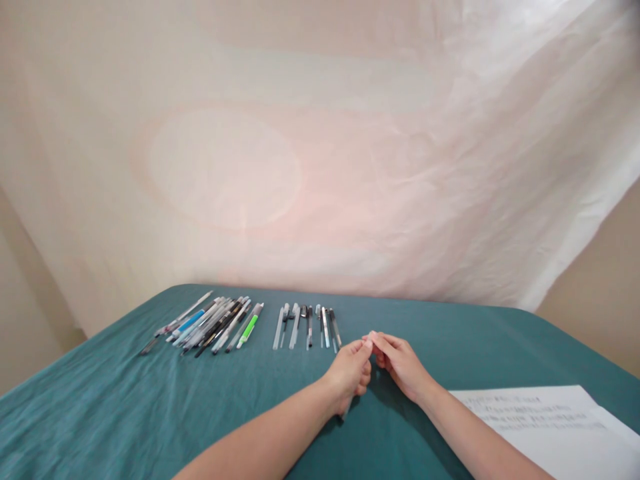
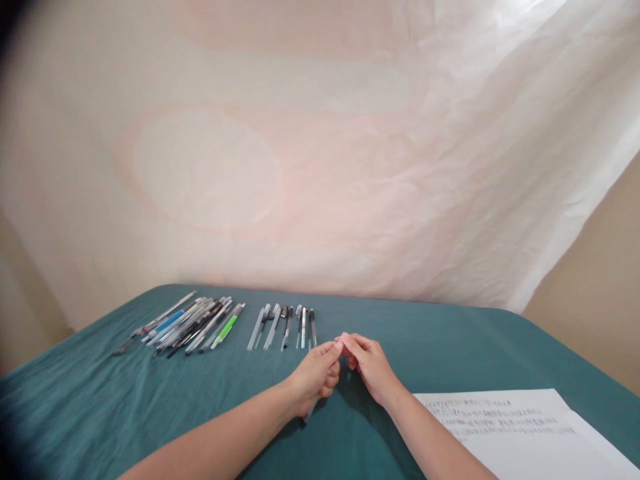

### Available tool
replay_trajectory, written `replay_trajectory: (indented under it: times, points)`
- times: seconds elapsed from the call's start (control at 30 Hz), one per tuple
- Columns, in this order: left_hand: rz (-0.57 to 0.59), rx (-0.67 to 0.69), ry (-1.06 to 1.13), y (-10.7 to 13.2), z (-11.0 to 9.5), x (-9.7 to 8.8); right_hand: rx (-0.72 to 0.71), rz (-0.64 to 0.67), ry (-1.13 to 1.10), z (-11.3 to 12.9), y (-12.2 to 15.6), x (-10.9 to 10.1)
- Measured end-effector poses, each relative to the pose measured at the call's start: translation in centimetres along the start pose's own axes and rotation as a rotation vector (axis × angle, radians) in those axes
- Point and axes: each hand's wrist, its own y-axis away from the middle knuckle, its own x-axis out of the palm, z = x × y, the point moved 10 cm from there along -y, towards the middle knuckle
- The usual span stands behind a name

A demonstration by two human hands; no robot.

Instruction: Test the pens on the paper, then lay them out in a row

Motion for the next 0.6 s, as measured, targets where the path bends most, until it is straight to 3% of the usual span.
replay_trajectory:
  times: [0.33, 0.47, 0.6]
  points:
    - [-0.053, 0.009, 0.188, -0.6, 0.8, -1.0, 0.018, -0.190, -0.153, -1.2, -1.2, -2.8]
    - [-0.085, 0.049, 0.255, -0.8, 0.8, -1.5, 0.039, -0.195, 0.079, -1.5, -3.6, -3.0]
    - [-0.072, 0.091, 0.282, -0.8, 0.6, -1.5, 0.001, -0.180, 0.230, -1.3, -7.5, -1.8]
